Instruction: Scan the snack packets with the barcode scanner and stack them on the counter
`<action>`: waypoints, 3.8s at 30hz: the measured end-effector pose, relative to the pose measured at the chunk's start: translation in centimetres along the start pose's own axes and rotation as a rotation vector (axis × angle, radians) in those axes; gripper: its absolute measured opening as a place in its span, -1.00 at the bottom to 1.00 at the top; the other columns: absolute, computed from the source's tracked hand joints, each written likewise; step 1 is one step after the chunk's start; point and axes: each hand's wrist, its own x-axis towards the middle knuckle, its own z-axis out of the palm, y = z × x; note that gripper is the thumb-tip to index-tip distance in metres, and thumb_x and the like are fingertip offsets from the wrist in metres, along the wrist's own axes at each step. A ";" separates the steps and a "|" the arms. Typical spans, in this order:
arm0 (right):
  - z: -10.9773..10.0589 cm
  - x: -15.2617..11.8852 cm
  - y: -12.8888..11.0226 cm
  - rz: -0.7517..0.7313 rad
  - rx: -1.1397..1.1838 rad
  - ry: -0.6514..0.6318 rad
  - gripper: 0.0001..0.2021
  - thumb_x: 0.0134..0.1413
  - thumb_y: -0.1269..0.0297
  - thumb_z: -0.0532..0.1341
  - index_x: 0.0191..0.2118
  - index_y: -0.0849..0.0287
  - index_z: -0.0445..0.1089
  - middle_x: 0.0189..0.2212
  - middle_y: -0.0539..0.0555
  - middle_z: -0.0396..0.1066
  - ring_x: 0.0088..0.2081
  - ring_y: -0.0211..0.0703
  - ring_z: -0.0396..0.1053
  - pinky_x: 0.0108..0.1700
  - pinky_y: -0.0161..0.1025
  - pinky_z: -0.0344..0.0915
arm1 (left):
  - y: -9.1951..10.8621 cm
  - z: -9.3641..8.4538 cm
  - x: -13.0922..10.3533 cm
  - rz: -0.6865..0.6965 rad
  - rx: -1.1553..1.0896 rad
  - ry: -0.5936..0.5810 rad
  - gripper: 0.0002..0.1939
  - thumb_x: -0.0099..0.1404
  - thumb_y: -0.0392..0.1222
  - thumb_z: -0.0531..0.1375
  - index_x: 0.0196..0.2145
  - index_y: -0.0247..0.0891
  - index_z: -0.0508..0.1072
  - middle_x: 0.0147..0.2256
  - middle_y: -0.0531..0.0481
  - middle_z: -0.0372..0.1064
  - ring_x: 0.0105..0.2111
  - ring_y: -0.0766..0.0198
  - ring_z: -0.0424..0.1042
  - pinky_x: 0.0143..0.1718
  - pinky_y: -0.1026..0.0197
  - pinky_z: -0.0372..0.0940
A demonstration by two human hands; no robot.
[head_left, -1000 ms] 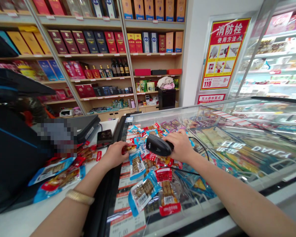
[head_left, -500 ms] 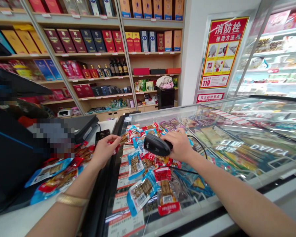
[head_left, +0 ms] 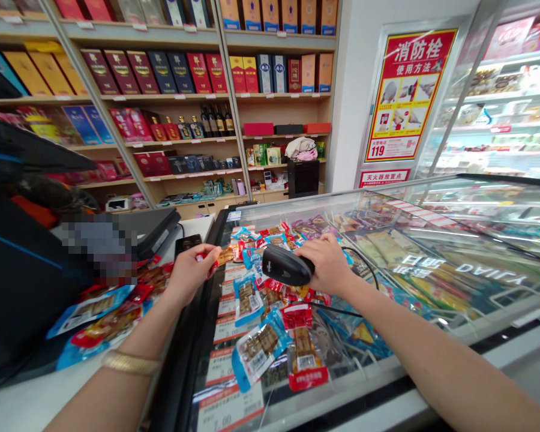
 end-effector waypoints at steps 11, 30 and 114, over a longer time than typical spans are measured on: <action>0.5 -0.4 0.5 -0.020 -0.009 0.063 -0.78 -0.07 0.23 0.28 -0.23 0.11 0.48 -0.34 0.06 0.56 -0.29 -0.09 0.40 -0.10 -0.11 -0.06 | -0.4 -1.1 0.7 0.118 0.322 0.152 -0.65 0.12 0.10 0.19 -0.34 -0.23 0.55 -0.49 -0.02 0.44 -0.47 0.21 0.36 -0.43 0.22 0.22; 0.8 -0.4 0.8 0.025 0.010 0.071 -0.78 -0.06 0.21 0.28 -0.23 0.12 0.49 -0.34 0.06 0.57 -0.27 -0.09 0.40 -0.10 -0.10 -0.06 | -2.0 -6.9 2.3 0.373 0.683 0.464 -0.67 0.26 -0.07 0.08 -0.18 -0.22 0.57 -0.16 -0.18 0.48 -0.09 -0.09 0.44 -0.02 -0.17 0.31; 0.7 -0.4 1.4 0.098 -0.022 0.110 -0.71 -0.06 0.09 0.34 -0.21 0.11 0.50 -0.32 0.06 0.55 -0.27 -0.09 0.39 -0.13 -0.13 -0.05 | -2.6 1.4 1.2 0.189 0.213 -0.261 -0.38 0.06 0.27 0.26 -0.05 -0.19 0.59 -0.03 -0.16 0.57 0.06 -0.09 0.47 0.19 -0.05 0.26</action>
